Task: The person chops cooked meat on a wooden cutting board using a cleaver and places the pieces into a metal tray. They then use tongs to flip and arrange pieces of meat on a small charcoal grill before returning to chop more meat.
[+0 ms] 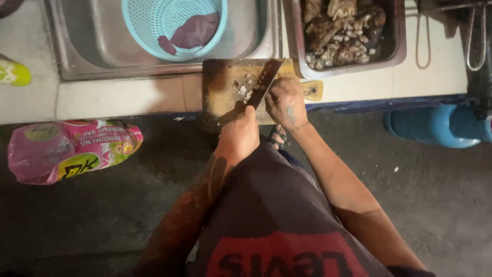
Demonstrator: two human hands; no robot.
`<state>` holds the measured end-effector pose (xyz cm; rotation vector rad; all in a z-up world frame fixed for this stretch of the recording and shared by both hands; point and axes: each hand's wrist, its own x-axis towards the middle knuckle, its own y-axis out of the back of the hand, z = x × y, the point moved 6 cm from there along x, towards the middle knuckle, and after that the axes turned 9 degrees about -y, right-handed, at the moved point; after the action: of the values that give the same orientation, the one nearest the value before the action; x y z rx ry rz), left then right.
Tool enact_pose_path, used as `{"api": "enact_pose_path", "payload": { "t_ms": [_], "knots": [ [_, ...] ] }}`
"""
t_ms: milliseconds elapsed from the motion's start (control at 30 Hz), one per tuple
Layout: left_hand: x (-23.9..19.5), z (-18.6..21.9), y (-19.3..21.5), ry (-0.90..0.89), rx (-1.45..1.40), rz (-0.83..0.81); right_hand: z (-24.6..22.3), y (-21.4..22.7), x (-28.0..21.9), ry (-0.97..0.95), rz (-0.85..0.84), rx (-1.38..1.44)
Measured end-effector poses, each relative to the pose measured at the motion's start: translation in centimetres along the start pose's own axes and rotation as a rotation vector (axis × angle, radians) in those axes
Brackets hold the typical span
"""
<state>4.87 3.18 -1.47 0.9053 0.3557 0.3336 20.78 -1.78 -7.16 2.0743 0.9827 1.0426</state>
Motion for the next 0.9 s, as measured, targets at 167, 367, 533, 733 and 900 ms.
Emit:
{"api": "enact_pose_path", "payload": {
  "t_ms": [167, 367, 533, 733, 900],
  "knots": [
    [-2.0, -0.8, 0.6, -0.040, 0.136, 0.144, -1.6, 2.9, 1.2, -0.083, -0.006, 0.224],
    [-3.9, -1.5, -0.6, -0.034, 0.132, 0.082, -0.2, 3.6, 0.4, -0.166, -0.031, 0.137],
    [-4.6, -1.6, 0.9, -0.009, 0.188, 0.088, 2.2, 2.9, -0.9, -0.326, -0.147, -0.090],
    [-4.8, -1.7, 1.6, -0.015, 0.138, 0.130, 2.4, 0.5, 0.1, -0.446, -0.175, 0.103],
    [-5.1, -1.7, 1.6, -0.029, 0.124, 0.141, 0.5, 2.8, 1.1, -0.352, -0.092, 0.090]
  ]
}}
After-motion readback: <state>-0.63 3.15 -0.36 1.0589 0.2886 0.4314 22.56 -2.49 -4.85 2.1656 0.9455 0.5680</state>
